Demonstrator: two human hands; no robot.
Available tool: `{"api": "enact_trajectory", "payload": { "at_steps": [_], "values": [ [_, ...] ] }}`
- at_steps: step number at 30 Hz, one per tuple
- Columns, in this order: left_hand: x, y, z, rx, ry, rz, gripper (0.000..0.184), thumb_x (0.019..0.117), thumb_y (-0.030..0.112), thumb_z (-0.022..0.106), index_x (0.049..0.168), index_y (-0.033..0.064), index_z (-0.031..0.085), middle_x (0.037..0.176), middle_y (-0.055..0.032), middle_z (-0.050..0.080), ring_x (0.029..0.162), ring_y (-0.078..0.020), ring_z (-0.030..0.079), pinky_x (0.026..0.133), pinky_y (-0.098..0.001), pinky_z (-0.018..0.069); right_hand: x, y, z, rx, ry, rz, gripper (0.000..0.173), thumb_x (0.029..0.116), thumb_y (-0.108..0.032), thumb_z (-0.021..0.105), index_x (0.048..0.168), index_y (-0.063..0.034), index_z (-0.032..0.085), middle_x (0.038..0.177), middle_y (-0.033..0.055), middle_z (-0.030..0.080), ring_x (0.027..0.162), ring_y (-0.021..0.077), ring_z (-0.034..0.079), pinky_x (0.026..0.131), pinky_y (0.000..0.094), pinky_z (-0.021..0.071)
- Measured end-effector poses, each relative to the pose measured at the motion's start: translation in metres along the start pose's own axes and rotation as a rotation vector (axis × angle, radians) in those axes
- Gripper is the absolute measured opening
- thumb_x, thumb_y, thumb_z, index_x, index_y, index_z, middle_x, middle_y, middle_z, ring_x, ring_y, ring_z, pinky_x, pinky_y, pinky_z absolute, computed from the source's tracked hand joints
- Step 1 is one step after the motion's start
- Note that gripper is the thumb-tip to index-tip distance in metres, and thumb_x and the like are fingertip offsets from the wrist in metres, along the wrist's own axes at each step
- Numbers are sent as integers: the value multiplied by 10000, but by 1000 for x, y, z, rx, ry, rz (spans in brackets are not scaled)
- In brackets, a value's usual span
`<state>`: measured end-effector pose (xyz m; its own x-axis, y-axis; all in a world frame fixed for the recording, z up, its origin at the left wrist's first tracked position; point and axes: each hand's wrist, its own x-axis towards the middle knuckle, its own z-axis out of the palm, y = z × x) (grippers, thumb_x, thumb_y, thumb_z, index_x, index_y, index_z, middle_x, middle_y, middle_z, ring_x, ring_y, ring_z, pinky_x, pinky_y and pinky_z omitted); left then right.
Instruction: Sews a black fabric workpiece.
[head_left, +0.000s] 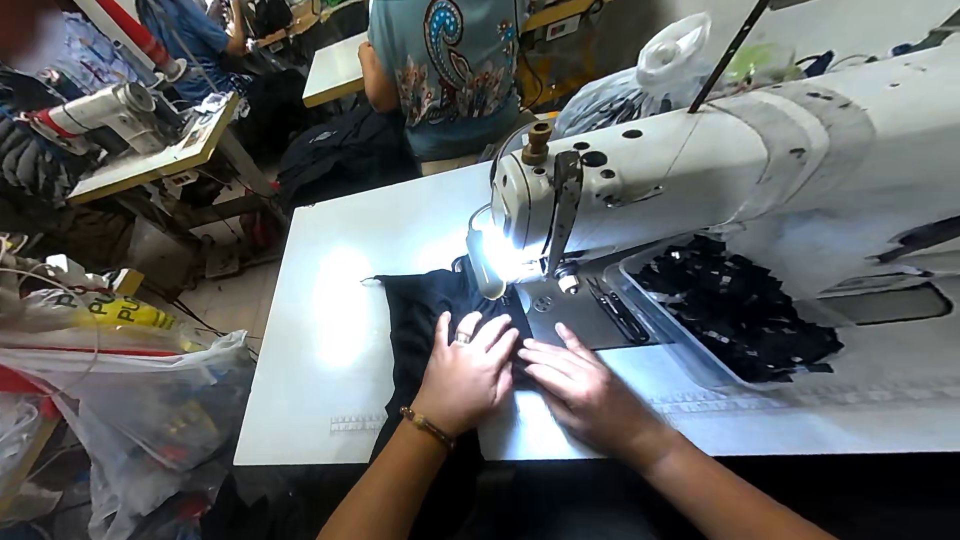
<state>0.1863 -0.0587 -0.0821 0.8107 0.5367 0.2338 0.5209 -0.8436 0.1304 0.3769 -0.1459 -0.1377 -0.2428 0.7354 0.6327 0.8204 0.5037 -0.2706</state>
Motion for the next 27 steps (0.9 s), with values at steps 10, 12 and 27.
{"api": "enact_trajectory", "payload": {
  "at_steps": [10, 12, 27],
  "values": [
    [-3, 4, 8, 54, -54, -114, 473, 1066, 366, 364, 1343, 159, 687, 1442, -10, 628, 1428, -272, 492, 1186, -622, 285, -5, 7, -8, 60, -27, 19, 254, 909, -88, 512, 889, -17, 755, 1090, 123, 760, 1189, 284, 685, 1136, 520, 438],
    [2, 2, 8, 60, -62, -117, 479, 1072, 365, 359, 1359, 147, 675, 1459, -23, 615, 1433, -289, 486, 1187, -634, 274, 0, 8, -6, 65, -27, 41, 252, 892, -89, 520, 894, 0, 755, 1098, 139, 758, 1181, 302, 689, 1120, 524, 448],
    [28, -13, 7, 58, -159, -195, 504, 1099, 372, 315, 1474, 152, 570, 1547, -9, 530, 1442, -284, 465, 1198, -632, 219, 28, 21, 3, 53, -35, 137, 229, 877, -11, 540, 922, 51, 756, 1125, 190, 748, 1170, 351, 692, 1101, 534, 470]
  ]
}}
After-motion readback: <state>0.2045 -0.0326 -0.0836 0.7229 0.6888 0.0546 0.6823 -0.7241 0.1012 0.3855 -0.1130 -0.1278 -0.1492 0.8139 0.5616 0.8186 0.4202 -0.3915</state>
